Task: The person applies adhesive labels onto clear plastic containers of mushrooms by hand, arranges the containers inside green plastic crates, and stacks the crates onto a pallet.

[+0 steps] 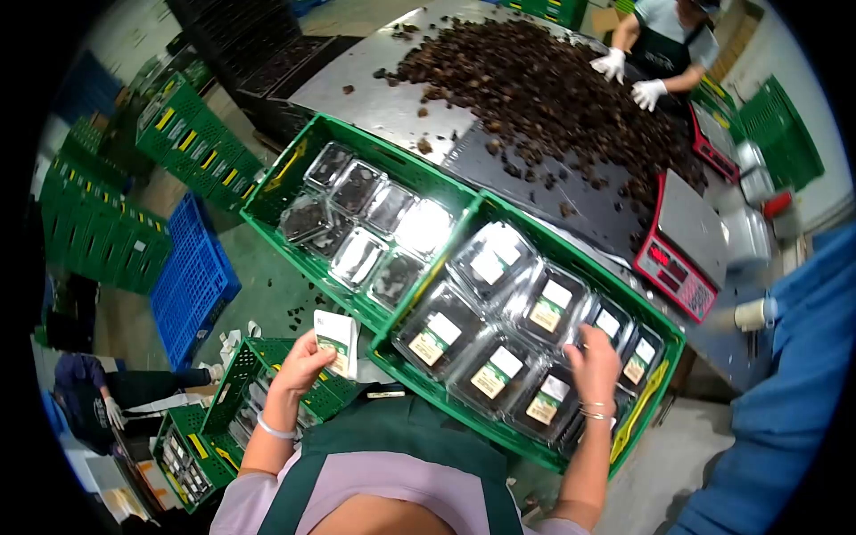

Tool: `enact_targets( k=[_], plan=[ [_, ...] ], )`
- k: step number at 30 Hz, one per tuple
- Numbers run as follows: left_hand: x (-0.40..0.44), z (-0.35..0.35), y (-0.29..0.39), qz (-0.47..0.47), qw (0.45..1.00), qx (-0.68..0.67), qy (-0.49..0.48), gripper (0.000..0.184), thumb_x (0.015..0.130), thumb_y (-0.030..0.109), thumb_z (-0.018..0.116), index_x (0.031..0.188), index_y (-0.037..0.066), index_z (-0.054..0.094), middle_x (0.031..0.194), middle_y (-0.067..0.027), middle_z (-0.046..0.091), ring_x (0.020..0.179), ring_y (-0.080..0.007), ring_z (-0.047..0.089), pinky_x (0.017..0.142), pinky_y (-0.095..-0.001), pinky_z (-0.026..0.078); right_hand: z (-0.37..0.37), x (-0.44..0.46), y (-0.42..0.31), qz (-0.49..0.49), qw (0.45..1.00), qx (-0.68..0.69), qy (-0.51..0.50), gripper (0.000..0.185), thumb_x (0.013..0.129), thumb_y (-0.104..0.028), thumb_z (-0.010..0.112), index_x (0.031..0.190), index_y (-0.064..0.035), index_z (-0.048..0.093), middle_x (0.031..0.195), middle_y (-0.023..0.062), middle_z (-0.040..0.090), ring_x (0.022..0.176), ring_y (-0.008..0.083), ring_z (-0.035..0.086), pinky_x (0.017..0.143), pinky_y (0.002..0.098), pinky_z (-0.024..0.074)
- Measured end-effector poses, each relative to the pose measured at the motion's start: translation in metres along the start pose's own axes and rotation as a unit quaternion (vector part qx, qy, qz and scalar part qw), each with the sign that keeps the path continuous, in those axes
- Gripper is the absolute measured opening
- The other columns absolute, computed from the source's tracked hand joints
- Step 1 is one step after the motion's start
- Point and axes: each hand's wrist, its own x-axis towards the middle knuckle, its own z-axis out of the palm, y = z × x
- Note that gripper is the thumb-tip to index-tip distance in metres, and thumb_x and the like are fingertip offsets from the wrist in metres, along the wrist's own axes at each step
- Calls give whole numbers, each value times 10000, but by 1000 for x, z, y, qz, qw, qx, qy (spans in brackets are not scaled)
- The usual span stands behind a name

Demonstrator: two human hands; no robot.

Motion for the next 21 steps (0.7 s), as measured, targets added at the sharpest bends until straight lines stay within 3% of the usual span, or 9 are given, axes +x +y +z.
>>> enact_targets(
  k=[3, 4, 6, 8, 9, 12, 15, 16, 21],
  plan=[
    [4, -28, 25, 71, 994, -48, 66, 501, 804, 39, 614, 1257, 21, 403, 1089, -56, 589, 929, -124, 588, 835, -275, 467, 33, 75, -95, -134, 984, 95, -67, 352, 741, -269, 692, 1006, -63, 587, 857, 111, 592, 747, 285, 596, 649, 357, 467],
    [7, -45, 30, 77, 992, -44, 84, 457, 806, 10, 575, 1238, 21, 426, 1077, -51, 586, 902, -122, 590, 824, -270, 469, 49, 101, -121, -161, 978, 92, -99, 349, 757, -301, 672, 999, -64, 591, 844, 108, 587, 771, 280, 593, 658, 355, 463],
    [18, -93, 32, 68, 993, 9, 93, 223, 812, 1, 503, 1031, 26, 538, 952, -69, 615, 838, -134, 592, 765, -267, 470, 83, 155, -177, -230, 956, 144, -112, 332, 776, -320, 652, 982, -67, 597, 823, 97, 581, 775, 267, 591, 662, 360, 458],
    [34, -131, 38, 60, 993, 51, 89, 82, 841, 61, 466, 790, 45, 529, 801, -82, 612, 780, -142, 578, 699, -254, 454, 127, 206, -220, -228, 954, 143, -136, 325, 793, -352, 626, 978, -85, 616, 831, 90, 593, 794, 262, 594, 681, 357, 463],
    [46, -147, 40, 47, 991, 55, 115, 128, 857, 98, 438, 751, 53, 494, 737, -70, 578, 739, -147, 559, 712, -264, 443, 153, 230, -239, -225, 955, 131, -142, 322, 798, -364, 618, 971, -93, 625, 836, 89, 599, 802, 262, 595, 689, 353, 466],
    [97, -212, 28, 143, 969, -92, 181, 172, 857, 148, 420, 705, 73, 446, 594, -50, 463, 672, -186, 532, 746, -332, 442, 263, 290, -275, -209, 959, 146, -125, 335, 811, -413, 591, 958, -117, 647, 872, 100, 613, 833, 283, 592, 731, 377, 470],
    [127, -268, 60, 160, 941, -189, 229, 314, 932, 280, 400, 688, 82, 417, 562, -34, 410, 607, -171, 501, 648, -317, 459, 370, 329, -301, -188, 968, 76, -146, 458, 826, -481, 539, 1150, -159, 564, 1041, 142, 569, 909, 346, 560, 770, 426, 465],
    [137, -286, 70, 188, 937, -145, 258, 354, 943, 332, 401, 686, 89, 402, 553, -27, 395, 588, -156, 482, 589, -292, 442, 395, 337, -312, -169, 975, 58, -130, 478, 825, -488, 536, 1176, -164, 546, 1068, 135, 557, 932, 338, 553, 775, 428, 462],
    [199, -347, 78, 143, 927, 3, 346, 117, 808, 63, 593, 736, 35, 505, 742, -27, 534, 646, -121, 498, 606, -237, 403, 491, 373, -343, -75, 992, 29, -100, 562, 836, -484, 517, 1309, -198, 413, 1160, 123, 518, 1013, 336, 527, 800, 502, 429]
  ],
)
